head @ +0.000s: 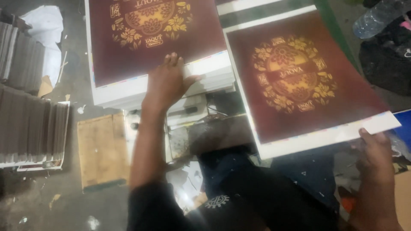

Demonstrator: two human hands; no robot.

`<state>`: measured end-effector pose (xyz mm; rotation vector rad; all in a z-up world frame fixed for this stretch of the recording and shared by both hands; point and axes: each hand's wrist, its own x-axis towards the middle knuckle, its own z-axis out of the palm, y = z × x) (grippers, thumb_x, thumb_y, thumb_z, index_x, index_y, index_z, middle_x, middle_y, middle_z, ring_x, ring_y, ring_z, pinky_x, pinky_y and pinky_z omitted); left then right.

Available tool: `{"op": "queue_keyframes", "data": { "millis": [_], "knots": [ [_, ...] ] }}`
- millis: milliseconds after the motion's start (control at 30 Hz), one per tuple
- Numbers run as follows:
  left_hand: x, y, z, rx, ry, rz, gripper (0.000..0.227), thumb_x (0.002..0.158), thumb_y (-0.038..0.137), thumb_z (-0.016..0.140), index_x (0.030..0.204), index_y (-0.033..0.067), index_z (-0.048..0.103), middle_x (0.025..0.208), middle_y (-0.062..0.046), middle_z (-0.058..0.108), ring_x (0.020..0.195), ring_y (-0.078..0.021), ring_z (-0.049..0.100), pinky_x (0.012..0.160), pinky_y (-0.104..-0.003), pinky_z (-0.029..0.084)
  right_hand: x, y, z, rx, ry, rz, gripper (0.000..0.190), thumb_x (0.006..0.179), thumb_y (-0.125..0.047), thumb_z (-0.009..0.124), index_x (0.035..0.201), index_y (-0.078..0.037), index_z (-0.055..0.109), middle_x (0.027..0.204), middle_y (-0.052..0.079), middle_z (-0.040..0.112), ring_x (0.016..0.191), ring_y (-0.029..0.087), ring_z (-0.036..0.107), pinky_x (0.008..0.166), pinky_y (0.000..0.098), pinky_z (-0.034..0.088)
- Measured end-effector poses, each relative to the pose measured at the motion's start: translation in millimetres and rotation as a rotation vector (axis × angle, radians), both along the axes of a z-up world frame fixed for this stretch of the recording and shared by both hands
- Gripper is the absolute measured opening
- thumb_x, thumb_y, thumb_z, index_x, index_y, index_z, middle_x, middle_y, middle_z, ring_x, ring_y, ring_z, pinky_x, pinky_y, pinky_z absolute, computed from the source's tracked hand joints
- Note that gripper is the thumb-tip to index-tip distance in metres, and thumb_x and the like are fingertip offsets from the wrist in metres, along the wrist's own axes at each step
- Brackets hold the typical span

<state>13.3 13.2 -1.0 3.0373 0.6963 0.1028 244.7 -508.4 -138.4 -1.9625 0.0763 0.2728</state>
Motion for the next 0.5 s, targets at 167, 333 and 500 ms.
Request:
{"op": "queue_keyframes", "data": {
  "millis": [167, 333, 500],
  "knots": [
    [-6, -5, -19, 0.112, -0.223, -0.053, 0.052, 0.102, 0.047, 0.058, 0.121, -0.0014, 0.061, 0.13, -0.023, 0.063, 0.115, -0.0352, 0.063, 0.084, -0.049, 0.055, 58, 10, -46, 0.103, 0.114, 0.092, 0.029, 0.111, -0.017, 0.057, 0.137, -0.006, 0.054, 0.109, 0.01, 0.067, 0.081, 0.019, 0.064, 0.059, 0.0286, 0.045],
    [-9, -26, -22, 0.117, -0.517, -0.054, 0.014, 0.103, 0.019, 0.062, 0.106, 0.0056, 0.064, 0.1, -0.014, 0.072, 0.081, -0.0326, 0.072, 0.065, -0.045, 0.056, 113, 53, -86, 0.312, 0.049, 0.277, 0.029, 0.109, -0.017, 0.057, 0.135, -0.005, 0.052, 0.11, 0.008, 0.069, 0.082, 0.015, 0.071, 0.059, 0.0246, 0.053],
    [-4, -37, -22, 0.197, -0.718, -0.055, 0.002, 0.1, 0.007, 0.061, 0.098, 0.0063, 0.063, 0.085, -0.013, 0.069, 0.076, -0.0334, 0.07, 0.062, -0.047, 0.054, 170, 102, -103, 0.436, 0.033, 0.356, 0.03, 0.109, -0.02, 0.058, 0.133, -0.003, 0.052, 0.107, 0.008, 0.069, 0.079, 0.02, 0.071, 0.056, 0.0283, 0.052]
  ]
}}
